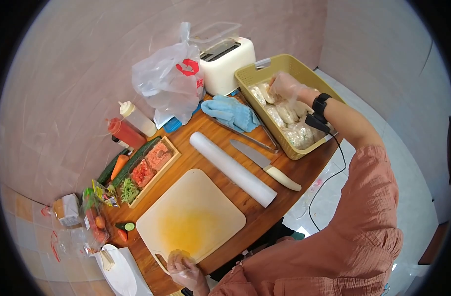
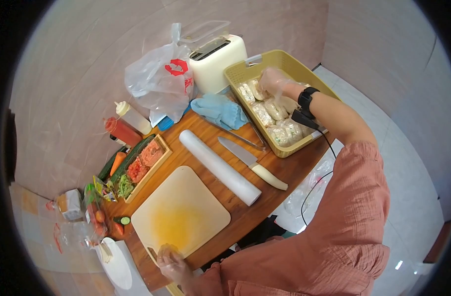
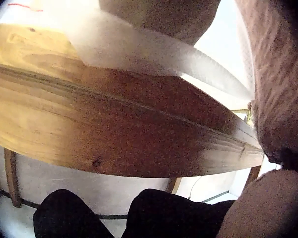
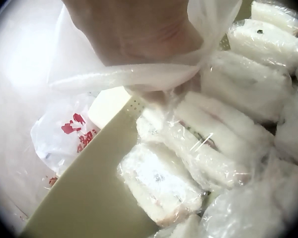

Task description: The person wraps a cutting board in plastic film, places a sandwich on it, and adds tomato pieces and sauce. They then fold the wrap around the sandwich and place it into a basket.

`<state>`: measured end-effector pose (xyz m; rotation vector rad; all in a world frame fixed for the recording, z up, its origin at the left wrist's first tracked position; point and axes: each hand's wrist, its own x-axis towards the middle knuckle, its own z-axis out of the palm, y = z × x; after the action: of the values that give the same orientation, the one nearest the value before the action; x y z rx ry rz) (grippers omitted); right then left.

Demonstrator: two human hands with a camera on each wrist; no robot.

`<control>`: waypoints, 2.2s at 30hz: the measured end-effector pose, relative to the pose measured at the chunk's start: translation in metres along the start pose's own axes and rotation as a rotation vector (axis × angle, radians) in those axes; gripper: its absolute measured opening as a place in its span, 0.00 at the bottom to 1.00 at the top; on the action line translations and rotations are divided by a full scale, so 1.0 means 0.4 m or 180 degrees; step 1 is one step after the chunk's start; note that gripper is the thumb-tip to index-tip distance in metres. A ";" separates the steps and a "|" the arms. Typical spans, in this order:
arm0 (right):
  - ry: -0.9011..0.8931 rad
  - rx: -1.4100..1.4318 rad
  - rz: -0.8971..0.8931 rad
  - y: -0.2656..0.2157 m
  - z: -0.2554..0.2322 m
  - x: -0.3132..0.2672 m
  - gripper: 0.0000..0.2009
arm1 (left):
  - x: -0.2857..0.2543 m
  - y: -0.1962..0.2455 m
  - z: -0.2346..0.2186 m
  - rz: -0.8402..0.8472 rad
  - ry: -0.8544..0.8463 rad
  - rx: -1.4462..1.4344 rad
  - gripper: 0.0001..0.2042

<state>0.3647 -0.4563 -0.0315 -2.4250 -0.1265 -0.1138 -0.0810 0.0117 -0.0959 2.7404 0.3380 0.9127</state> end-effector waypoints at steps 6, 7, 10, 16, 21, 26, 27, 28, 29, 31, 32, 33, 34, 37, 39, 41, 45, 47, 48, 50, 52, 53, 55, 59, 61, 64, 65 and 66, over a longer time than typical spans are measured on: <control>-0.0366 -0.0257 0.0132 -0.001 -0.005 -0.007 0.22 | -0.001 -0.002 0.004 0.0041 0.0049 -0.0065 0.09; -0.0362 -0.0261 0.0129 -0.015 -0.011 -0.015 0.22 | 0.000 -0.003 0.004 0.0058 0.0054 -0.0088 0.08; -0.0420 -0.0614 -0.0166 -0.038 -0.018 -0.027 0.21 | -0.005 -0.006 0.001 0.0037 0.0007 -0.0056 0.08; 0.0240 -0.0480 0.0045 -0.037 0.023 -0.003 0.13 | -0.001 0.006 -0.006 -0.0046 -0.0027 -0.0081 0.09; -0.0224 0.0080 -0.0114 -0.019 0.010 -0.009 0.09 | -0.001 0.012 -0.008 -0.0066 -0.0063 -0.0202 0.12; -0.0579 0.0390 0.0177 -0.039 -0.024 -0.022 0.12 | 0.000 0.018 -0.009 -0.0119 -0.0046 -0.0318 0.12; -0.0572 0.0184 0.0225 -0.069 -0.045 -0.040 0.12 | 0.000 0.015 -0.009 -0.0064 -0.0037 -0.0298 0.13; -0.0580 0.0182 0.0225 -0.079 -0.061 -0.048 0.12 | 0.000 0.013 -0.009 -0.0009 -0.0031 -0.0278 0.13; -0.0523 -0.0032 0.0200 -0.087 -0.076 -0.054 0.19 | -0.001 0.010 -0.009 -0.0013 -0.0035 -0.0275 0.13; -0.0468 -0.0250 0.0171 -0.046 -0.097 -0.041 0.26 | -0.002 0.008 -0.008 0.0026 -0.0007 -0.0299 0.14; -0.0456 -0.0367 0.0017 0.006 -0.113 -0.019 0.24 | -0.001 0.008 -0.009 0.0018 -0.0005 -0.0299 0.14; -0.0446 -0.0487 -0.0144 0.035 -0.121 -0.003 0.23 | 0.000 0.009 -0.011 0.0046 -0.0013 -0.0285 0.13; -0.0460 -0.0499 -0.0165 0.001 -0.129 -0.025 0.23 | 0.001 0.011 -0.012 0.0064 -0.0015 -0.0268 0.13; 0.0341 0.1055 0.0297 -0.108 -0.173 -0.102 0.23 | 0.012 0.025 -0.020 -0.0007 -0.0024 -0.0392 0.11; 0.0424 0.0813 0.0069 -0.149 -0.199 -0.128 0.20 | 0.015 0.013 -0.016 0.0089 0.0005 -0.0318 0.10; 0.0269 0.0834 -0.0051 -0.126 -0.218 -0.120 0.20 | 0.011 0.007 -0.006 0.0202 0.0132 -0.0267 0.09; 0.0124 0.0640 -0.0291 -0.076 -0.263 -0.083 0.19 | 0.016 -0.002 -0.005 0.0060 0.0118 -0.0504 0.10; 0.0339 0.1080 -0.0306 -0.044 -0.253 -0.078 0.16 | 0.013 -0.002 -0.008 -0.0013 0.0121 -0.0371 0.10; 0.0172 0.0659 -0.0328 -0.071 -0.281 -0.098 0.17 | 0.011 -0.002 -0.010 -0.0048 0.0109 -0.0321 0.11; 0.0393 0.0830 -0.0072 -0.169 -0.274 -0.170 0.17 | 0.012 0.005 -0.016 -0.0234 0.0186 -0.0265 0.11; 0.0363 0.1008 -0.0547 -0.269 -0.252 -0.272 0.15 | 0.011 0.006 -0.016 -0.0304 0.0231 -0.0303 0.12; 0.0455 0.1275 -0.0707 -0.320 -0.227 -0.335 0.15 | 0.010 0.003 -0.017 -0.0310 0.0127 -0.0385 0.12; 0.0324 0.1290 -0.0664 -0.364 -0.201 -0.418 0.14 | 0.019 0.007 -0.030 -0.0332 0.0127 -0.0572 0.10; -0.0664 0.1883 -0.0648 -0.439 -0.050 -0.597 0.03 | 0.012 -0.001 -0.020 -0.0570 0.0200 -0.0730 0.10; -0.1256 0.2683 -0.0635 -0.482 0.065 -0.656 0.05 | 0.013 0.001 -0.027 -0.0881 -0.0072 -0.1002 0.10; -0.1907 0.2616 -0.0472 -0.652 0.179 -0.697 0.05 | 0.025 -0.010 -0.045 -0.0910 -0.0082 -0.1355 0.10; -0.2213 0.3127 -0.0596 -0.688 0.216 -0.695 0.05 | 0.027 -0.016 -0.056 -0.0898 -0.0097 -0.1333 0.10; -0.2297 0.3026 -0.0660 -0.724 0.238 -0.688 0.05 | 0.028 -0.020 -0.066 -0.1108 -0.0059 -0.1717 0.10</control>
<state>0.0611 -0.1926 0.0519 -1.3983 -0.6028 0.6034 -0.0897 0.0264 -0.0716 2.1128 0.4676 0.7493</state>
